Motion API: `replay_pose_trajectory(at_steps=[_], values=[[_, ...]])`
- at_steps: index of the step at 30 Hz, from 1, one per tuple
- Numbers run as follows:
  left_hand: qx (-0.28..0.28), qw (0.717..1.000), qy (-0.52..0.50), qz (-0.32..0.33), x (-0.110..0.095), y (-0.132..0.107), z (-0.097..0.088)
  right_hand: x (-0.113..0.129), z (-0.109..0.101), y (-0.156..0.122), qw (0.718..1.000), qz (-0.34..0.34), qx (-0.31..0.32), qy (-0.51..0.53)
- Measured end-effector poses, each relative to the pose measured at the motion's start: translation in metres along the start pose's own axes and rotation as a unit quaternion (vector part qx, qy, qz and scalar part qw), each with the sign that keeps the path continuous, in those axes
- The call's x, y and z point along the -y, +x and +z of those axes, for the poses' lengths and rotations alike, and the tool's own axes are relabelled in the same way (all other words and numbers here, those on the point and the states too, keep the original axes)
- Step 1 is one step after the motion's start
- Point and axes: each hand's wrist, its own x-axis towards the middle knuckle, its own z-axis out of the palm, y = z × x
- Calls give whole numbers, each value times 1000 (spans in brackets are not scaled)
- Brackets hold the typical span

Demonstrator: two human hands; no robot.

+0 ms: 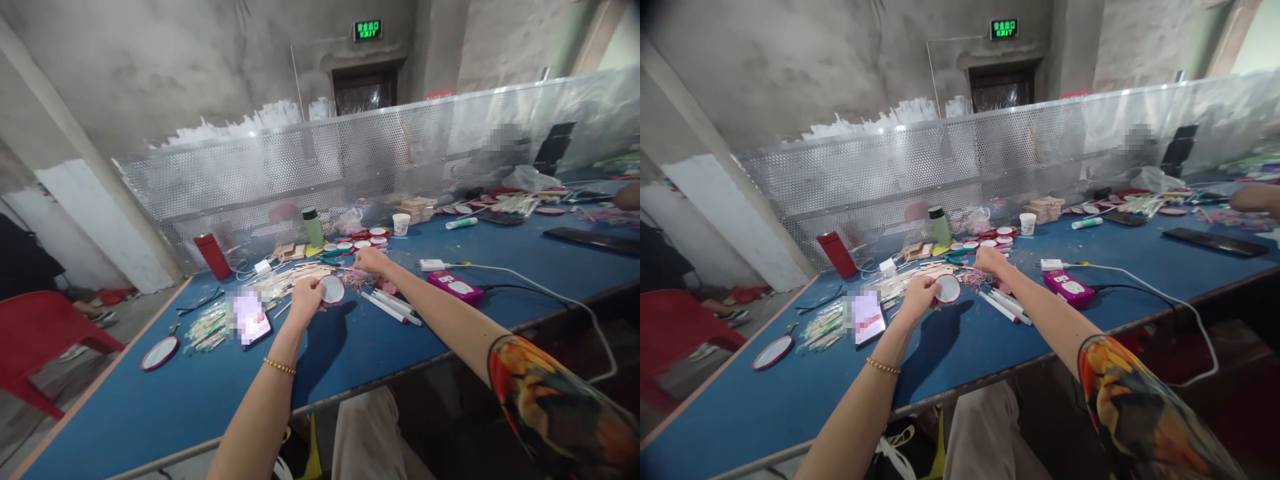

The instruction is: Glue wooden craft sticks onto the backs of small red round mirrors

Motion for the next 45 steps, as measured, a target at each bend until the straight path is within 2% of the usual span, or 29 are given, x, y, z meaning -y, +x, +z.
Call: replay_pose_trajectory(at_steps=[5, 9, 12, 15, 17, 22, 26, 29, 33, 37, 41, 45], values=[[-6, 1000, -13, 5, -2, -2, 2, -10, -15, -2, 995, -35, -38, 83], [11, 998, -64, 8, -7, -5, 0, 0, -14, -19, 981, -69, -42, 175], [54, 992, -114, 25, -11, -9, -2, 13, -5, -39, 929, -107, -63, 349], [92, 984, -146, 39, -12, -13, -4, 25, 3, -56, 897, -102, -81, 422], [100, 983, -147, 45, -12, -15, -4, 31, 5, -63, 895, -104, -78, 426], [135, 981, -131, 54, -14, -21, -1, 37, 0, -70, 922, -141, -112, 343], [164, 972, -169, -3, -15, -24, 2, 39, 0, -72, 929, -164, -87, 319], [182, 963, -198, -14, -10, -22, 5, 38, 3, -71, 925, -167, -57, 337], [151, 960, -235, -27, -3, -18, 10, 35, 4, -71, 910, -161, -24, 382], [103, 955, -275, -33, -1, -14, 11, 34, -1, -75, 898, -190, -19, 396], [92, 955, -281, 11, -3, -13, 9, 33, -4, -77, 897, -192, -31, 397], [93, 958, -270, 23, -5, -15, 9, 31, -4, -77, 908, -204, -49, 362]])
